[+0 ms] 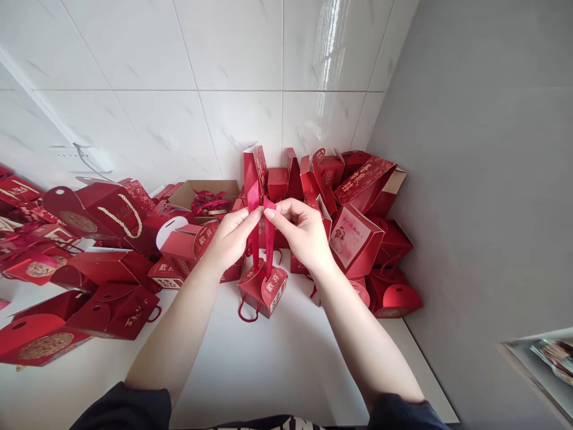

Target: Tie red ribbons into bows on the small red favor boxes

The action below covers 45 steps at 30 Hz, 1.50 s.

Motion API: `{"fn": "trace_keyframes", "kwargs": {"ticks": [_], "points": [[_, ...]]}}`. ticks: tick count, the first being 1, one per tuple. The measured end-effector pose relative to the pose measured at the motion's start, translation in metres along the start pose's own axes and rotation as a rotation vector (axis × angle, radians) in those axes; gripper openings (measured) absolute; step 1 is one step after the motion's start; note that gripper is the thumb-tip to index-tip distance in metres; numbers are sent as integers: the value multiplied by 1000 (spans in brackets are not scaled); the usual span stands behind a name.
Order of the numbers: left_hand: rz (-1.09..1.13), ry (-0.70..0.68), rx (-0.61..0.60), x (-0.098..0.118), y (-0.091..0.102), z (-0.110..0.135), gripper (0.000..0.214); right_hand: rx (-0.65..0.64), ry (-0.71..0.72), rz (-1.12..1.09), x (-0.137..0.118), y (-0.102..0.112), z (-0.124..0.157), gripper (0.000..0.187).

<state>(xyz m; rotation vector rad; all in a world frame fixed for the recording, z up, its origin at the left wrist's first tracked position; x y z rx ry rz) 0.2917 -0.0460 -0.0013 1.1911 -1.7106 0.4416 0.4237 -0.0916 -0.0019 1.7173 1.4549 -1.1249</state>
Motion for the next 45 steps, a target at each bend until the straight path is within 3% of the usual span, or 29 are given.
{"fn": "trace_keyframes", "kwargs": {"ticks": [4,11,18,23,26,29,34,39,45], "points": [[-69,10,-51,2,-2,0,40,29,104,88,-11,1,-6,21],[42,19,-205,4,-9,-1,35,-123,-30,-152,-4,-8,-16,22],[357,73,-280,-10,-20,-2,31,-126,-12,-198,-5,-10,-16,23],[398,44,-311,-15,-17,1,33,-112,5,-155,-9,-10,-16,23],[394,77,-312,-32,-7,9,39,-84,51,-107,-12,-7,-16,21],[394,140,-353,-65,-2,21,43,-84,95,-99,-12,-4,-19,18],[349,211,-479,-114,-14,43,33,-141,49,-166,2,0,-24,21],[274,187,-491,-128,-25,52,19,-169,-9,-206,11,2,-27,24],[169,212,-521,-143,-26,58,30,-196,24,-162,8,2,-30,21]]}}
Point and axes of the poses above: each hand's wrist, its own z-axis away from the middle knuckle, its own y-axis out of the back of the hand, x = y × z, the point moved 6 cm from there along -z, towards the middle knuckle, and after that the axes turned 3 degrees about -y, right-handed, at the moved point
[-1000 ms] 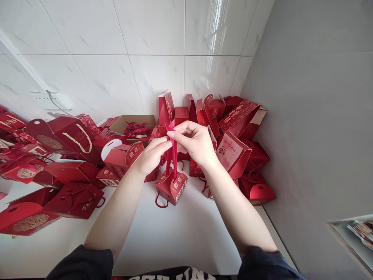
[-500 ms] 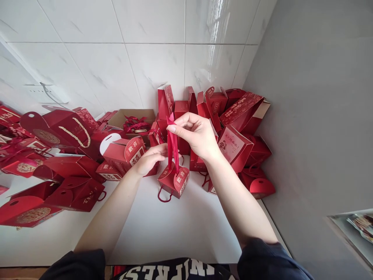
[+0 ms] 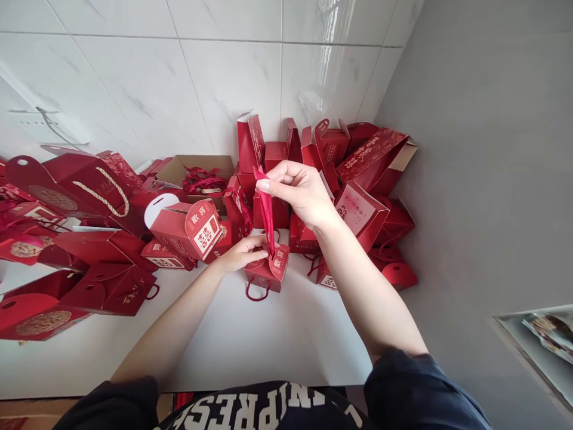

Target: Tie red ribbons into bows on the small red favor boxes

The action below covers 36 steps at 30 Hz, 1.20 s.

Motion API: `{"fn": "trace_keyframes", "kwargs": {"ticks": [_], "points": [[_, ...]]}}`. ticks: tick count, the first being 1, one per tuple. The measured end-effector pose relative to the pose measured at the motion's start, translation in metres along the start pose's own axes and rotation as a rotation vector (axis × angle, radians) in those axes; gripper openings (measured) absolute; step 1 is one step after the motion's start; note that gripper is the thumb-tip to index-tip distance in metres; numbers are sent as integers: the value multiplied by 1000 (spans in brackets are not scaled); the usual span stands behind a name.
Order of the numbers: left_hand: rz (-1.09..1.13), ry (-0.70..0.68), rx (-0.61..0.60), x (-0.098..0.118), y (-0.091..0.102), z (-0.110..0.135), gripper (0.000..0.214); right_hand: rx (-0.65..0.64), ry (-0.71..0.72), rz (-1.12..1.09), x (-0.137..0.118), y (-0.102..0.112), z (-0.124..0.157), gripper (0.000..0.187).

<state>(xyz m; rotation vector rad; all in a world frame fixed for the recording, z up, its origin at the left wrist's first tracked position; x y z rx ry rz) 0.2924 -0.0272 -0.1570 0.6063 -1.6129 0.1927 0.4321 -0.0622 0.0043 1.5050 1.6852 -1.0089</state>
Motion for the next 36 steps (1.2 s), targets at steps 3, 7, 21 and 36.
{"fn": "trace_keyframes", "kwargs": {"ticks": [3,7,21,36], "points": [[-36,18,21,-5,0,2,32,-16,1,23,-1,-2,-1,22],[52,34,-15,-4,-5,3,35,6,-36,33,2,-2,0,25],[-296,-40,172,-4,-5,0,25,44,-26,49,1,-3,3,27],[-520,-58,285,3,1,6,38,114,-64,41,11,7,0,28]]}}
Point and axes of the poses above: each hand's wrist, its own z-axis away from the middle knuckle, its own y-axis out of the back of the hand, x = y × z, the point moved 6 cm from there along -z, towards the middle knuckle, and after that the axes turned 3 degrees about -y, right-handed, at the moved point
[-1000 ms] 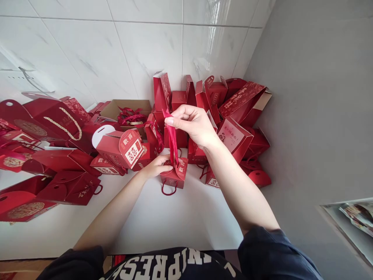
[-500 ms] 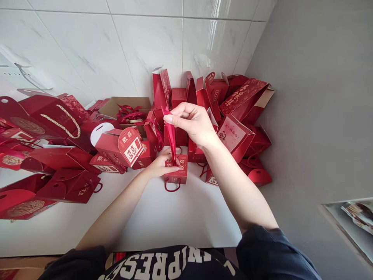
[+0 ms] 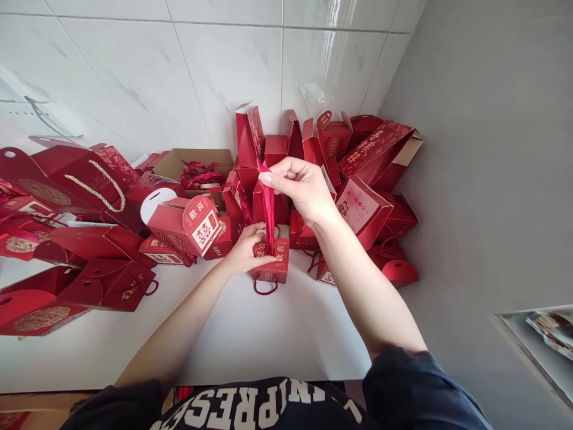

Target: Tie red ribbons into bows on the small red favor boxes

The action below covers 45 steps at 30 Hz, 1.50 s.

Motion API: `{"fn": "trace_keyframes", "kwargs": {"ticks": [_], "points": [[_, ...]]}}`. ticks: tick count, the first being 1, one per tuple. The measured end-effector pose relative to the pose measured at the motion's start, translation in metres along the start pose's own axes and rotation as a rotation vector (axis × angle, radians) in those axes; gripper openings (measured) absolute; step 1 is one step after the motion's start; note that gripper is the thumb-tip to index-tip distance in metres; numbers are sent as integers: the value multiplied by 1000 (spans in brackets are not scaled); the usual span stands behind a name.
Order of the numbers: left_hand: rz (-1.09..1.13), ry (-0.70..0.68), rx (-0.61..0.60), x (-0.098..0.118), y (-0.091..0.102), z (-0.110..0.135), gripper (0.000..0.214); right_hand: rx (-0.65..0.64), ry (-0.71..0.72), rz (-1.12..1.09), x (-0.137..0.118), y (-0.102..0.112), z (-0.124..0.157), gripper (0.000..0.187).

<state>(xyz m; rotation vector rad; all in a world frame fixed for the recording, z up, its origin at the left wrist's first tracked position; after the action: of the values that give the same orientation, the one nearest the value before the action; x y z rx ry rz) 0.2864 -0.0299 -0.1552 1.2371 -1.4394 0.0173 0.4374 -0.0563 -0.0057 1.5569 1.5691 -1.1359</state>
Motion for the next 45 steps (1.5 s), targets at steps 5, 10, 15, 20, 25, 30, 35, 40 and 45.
{"fn": "trace_keyframes", "kwargs": {"ticks": [5,10,15,20,25,30,35,40,45], "points": [[-118,-47,-93,14,7,-11,38,-22,24,23,-6,-5,3,28],[-13,-93,-216,28,4,-22,28,-26,19,-3,-8,-3,4,27],[149,-74,-268,22,-4,-23,26,-26,24,31,-5,-1,4,29],[139,-70,-234,11,-7,-20,28,-10,8,12,1,1,3,29],[141,-27,-185,12,-7,-14,35,77,-1,-36,7,7,0,25],[-67,22,-107,21,-12,-12,35,124,25,0,5,8,3,22],[-376,40,26,25,-22,-12,23,193,37,41,3,10,5,21],[-444,50,-28,29,-26,-11,33,185,28,32,7,8,4,20],[-442,45,-60,34,-26,-8,40,113,-66,23,14,-4,2,26]]}}
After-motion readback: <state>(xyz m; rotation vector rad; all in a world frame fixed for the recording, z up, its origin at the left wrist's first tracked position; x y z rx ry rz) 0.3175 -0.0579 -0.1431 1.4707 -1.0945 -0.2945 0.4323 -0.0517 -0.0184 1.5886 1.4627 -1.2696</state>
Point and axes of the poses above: each hand's wrist, its own z-axis away from the middle knuckle, its own y-axis out of the back of the hand, x = y × z, the point moved 6 cm from there along -z, towards the middle knuckle, and after that the axes turned 3 degrees about -y, right-handed, at the moved point
